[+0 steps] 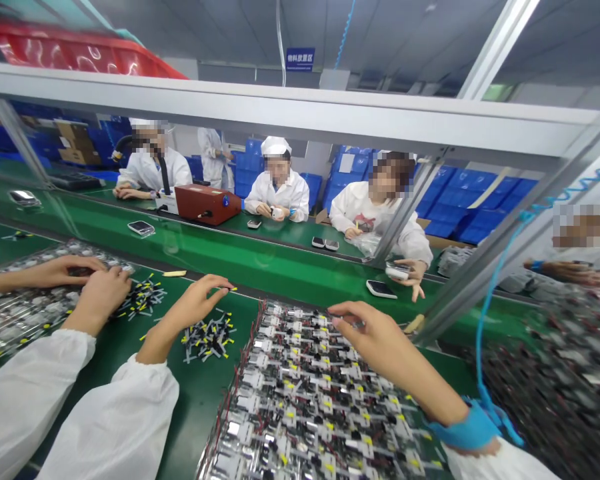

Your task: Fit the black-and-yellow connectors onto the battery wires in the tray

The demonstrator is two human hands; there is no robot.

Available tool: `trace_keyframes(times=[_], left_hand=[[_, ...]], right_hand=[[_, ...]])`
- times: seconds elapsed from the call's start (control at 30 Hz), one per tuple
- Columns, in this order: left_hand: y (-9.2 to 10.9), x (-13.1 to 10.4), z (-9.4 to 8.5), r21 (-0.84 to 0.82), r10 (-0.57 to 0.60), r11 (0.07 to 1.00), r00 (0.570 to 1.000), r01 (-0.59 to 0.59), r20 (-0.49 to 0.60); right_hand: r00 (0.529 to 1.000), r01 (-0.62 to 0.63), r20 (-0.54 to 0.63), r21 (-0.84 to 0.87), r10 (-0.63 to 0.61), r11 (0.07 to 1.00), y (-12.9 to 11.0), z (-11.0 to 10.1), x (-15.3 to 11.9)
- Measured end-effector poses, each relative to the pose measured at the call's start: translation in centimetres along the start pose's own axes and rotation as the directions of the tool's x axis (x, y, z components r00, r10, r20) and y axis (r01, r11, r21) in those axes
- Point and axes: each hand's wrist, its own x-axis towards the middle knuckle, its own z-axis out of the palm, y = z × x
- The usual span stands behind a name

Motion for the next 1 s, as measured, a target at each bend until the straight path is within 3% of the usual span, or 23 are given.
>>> trace_keyframes(times=[0.17,0.23,0.37,0.53,0.63,0.7,0.83,1.0], left_hand=[[5.1,-0.4,2.7,-0.296,0.261,0.924,0.965,-0.241,0.032],[6.4,-0.8,3.9,-0.446,0.304,0.859,0.952,-0.253,0.045],[7.0,-1.0,5.2,-0.618,0.205,0.775,0.977,-0.129,0.053],[6.9,-0.3,6.1,-0.695,0.152,0.711,0.988,-0.108,0.002],[6.8,0.2,7.0,-0.706,0.175,0.699,0.985,-0.116,0.011],[6.2,0.4,7.6,-0.636,0.203,0.759,0.979,-0.139,0.028],[4.4,0.7,8.2,-0.395,0.242,0.892,0.97,-0.218,0.012],[3.4,0.6,8.4,-0.282,0.325,0.912,0.944,-0.296,0.058]], right_hand=[[0.964,0.225,0.146,0.005,-0.224,0.974,-5.2,3.3,1.8],[0.948,0.254,0.194,0.022,-0.254,0.967,-6.5,5.0,2.7],[0.952,0.21,0.217,0.051,-0.216,0.976,-7.1,6.9,4.0],[0.956,0.097,0.262,0.127,-0.128,0.987,-6.2,6.6,4.8],[0.942,0.028,0.325,0.174,-0.084,0.984,-5.6,6.3,5.1],[0.941,0.005,0.332,0.194,-0.071,0.981,-5.1,6.2,5.3],[0.967,-0.003,0.249,0.183,-0.043,0.983,-3.7,5.8,5.7],[0.984,0.002,0.178,0.132,-0.026,0.991,-2.3,5.2,5.8]])
